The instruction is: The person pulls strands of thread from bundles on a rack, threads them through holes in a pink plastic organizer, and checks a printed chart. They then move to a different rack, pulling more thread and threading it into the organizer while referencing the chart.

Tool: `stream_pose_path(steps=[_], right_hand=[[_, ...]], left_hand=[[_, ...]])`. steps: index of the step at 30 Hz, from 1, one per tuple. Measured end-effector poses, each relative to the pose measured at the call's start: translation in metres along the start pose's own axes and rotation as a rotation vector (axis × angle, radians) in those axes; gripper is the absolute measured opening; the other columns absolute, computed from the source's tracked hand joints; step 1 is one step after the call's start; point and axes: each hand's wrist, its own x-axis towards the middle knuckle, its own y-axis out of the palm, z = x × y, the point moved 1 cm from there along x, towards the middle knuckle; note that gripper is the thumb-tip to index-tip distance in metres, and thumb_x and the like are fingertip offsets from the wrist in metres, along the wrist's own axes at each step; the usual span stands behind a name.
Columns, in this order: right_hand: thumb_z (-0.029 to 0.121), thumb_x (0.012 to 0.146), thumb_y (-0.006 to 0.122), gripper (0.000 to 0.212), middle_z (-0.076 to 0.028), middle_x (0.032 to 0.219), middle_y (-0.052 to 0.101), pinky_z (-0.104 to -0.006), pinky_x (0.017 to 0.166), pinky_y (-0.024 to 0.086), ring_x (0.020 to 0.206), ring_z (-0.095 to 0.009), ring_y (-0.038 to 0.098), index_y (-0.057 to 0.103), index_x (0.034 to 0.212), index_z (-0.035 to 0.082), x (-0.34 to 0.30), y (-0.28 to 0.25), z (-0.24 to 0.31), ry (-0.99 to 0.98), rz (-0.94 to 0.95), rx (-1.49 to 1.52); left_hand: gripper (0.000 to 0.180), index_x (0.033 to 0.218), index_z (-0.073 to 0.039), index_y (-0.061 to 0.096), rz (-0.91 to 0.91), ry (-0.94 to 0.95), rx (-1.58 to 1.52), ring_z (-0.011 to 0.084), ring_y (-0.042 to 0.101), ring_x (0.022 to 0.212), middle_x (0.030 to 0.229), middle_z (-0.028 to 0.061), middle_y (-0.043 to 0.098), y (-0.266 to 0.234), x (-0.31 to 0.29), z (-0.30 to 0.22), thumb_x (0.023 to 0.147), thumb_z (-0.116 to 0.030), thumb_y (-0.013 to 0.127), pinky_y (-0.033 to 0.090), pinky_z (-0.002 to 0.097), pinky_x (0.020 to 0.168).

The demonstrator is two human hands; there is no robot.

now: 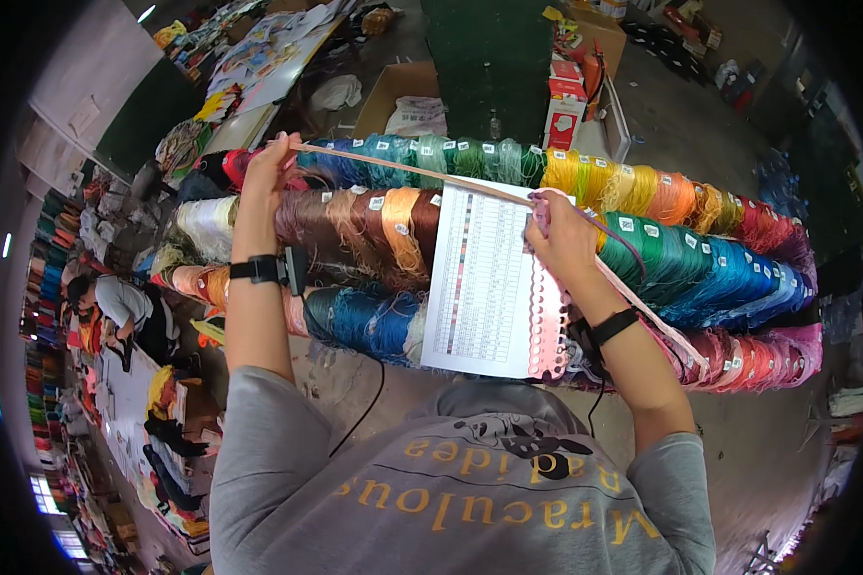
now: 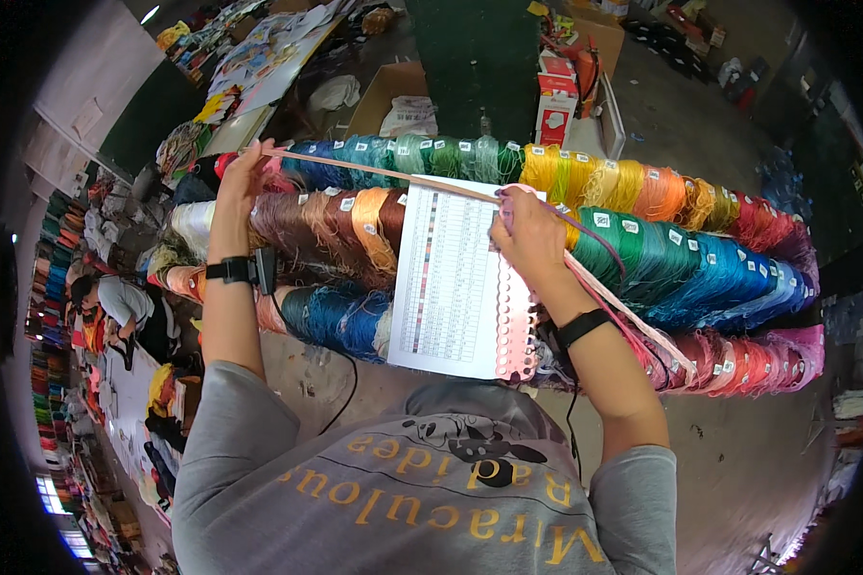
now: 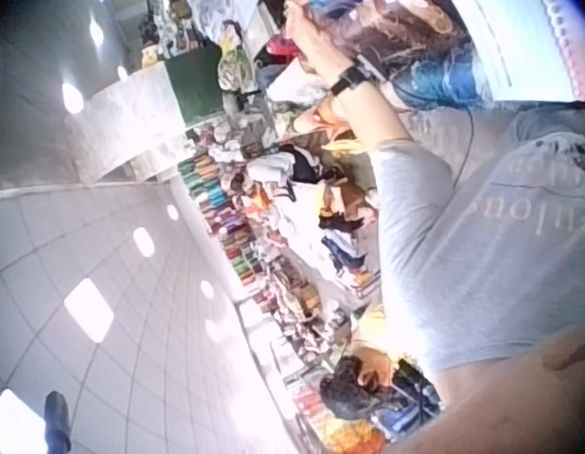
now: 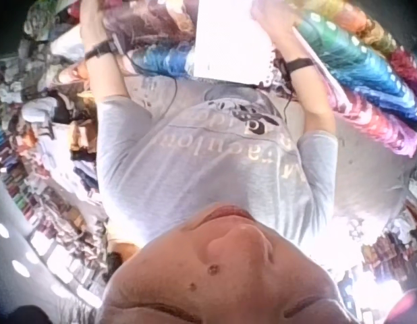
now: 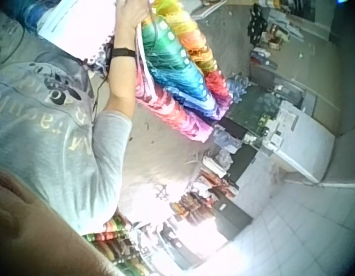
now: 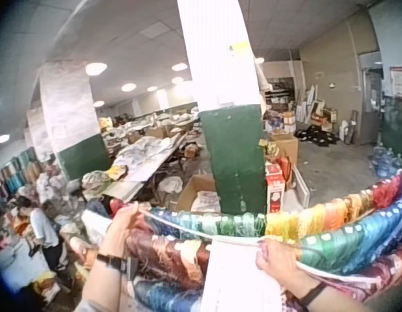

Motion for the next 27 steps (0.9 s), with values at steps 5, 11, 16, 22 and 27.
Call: stream_pose_path(steps=[5, 11, 16, 22, 27], right_hand=[[0.021, 0.08, 0.063, 0.041, -0.013, 0.096, 0.062, -0.035, 0.071, 0.05, 0.08, -0.027, 0.063, 0.051, 0.116, 0.004, -0.001, -0.025, 0.002, 0.151, 0.21, 0.195], [0.012, 0.081, 0.064, 0.035, -0.014, 0.089, 0.06, -0.033, 0.073, 0.048, 0.08, -0.025, 0.06, 0.054, 0.113, 0.001, -0.026, -0.085, 0.002, 0.031, 0.098, 0.24], [0.011, 0.08, 0.064, 0.034, -0.016, 0.099, 0.058, -0.0366, 0.081, 0.046, 0.092, -0.031, 0.057, 0.055, 0.111, 0.0, -0.078, -0.095, 0.033, 0.104, 0.247, 0.219], [0.016, 0.076, 0.069, 0.058, -0.02, 0.123, 0.046, -0.0426, 0.094, 0.039, 0.113, -0.038, 0.045, 0.045, 0.125, 0.001, -0.109, -0.055, 0.045, 0.118, 0.213, 0.138], [0.018, 0.069, 0.074, 0.071, -0.02, 0.127, 0.042, -0.0454, 0.097, 0.035, 0.116, -0.038, 0.04, 0.042, 0.131, 0.006, -0.109, -0.041, 0.051, 0.13, 0.197, -0.028]], left_hand=[[0.038, 0.087, 0.002, 0.067, -0.195, 0.209, 1.103, 0.032, 0.063, 0.076, 0.084, 0.0186, 0.066, -0.026, -0.026, 0.038, 0.09, -0.035, 0.057, 0.048, 0.0381, 0.074], [0.026, 0.096, 0.001, 0.065, 0.09, 0.595, 1.0, 0.0341, 0.062, 0.084, 0.089, 0.0171, 0.065, 0.064, -0.163, 0.038, 0.089, -0.022, 0.059, 0.048, 0.0374, 0.078], [0.025, 0.103, 0.003, 0.063, 0.344, 0.19, 0.644, 0.0168, 0.064, 0.073, 0.085, 0.016, 0.067, 0.103, -0.218, 0.074, 0.088, -0.018, 0.061, 0.049, 0.0282, 0.068], [0.026, 0.107, 0.004, 0.058, 0.374, -0.007, 0.514, 0.0115, 0.058, 0.059, 0.074, 0.0131, 0.065, 0.129, -0.222, 0.11, 0.089, -0.014, 0.059, 0.046, 0.0262, 0.056], [0.017, 0.096, 0.004, 0.058, 0.387, -0.068, 0.522, 0.0073, 0.052, 0.052, 0.064, 0.0071, 0.06, 0.139, -0.223, 0.114, 0.089, -0.012, 0.058, 0.041, 0.0242, 0.048]])
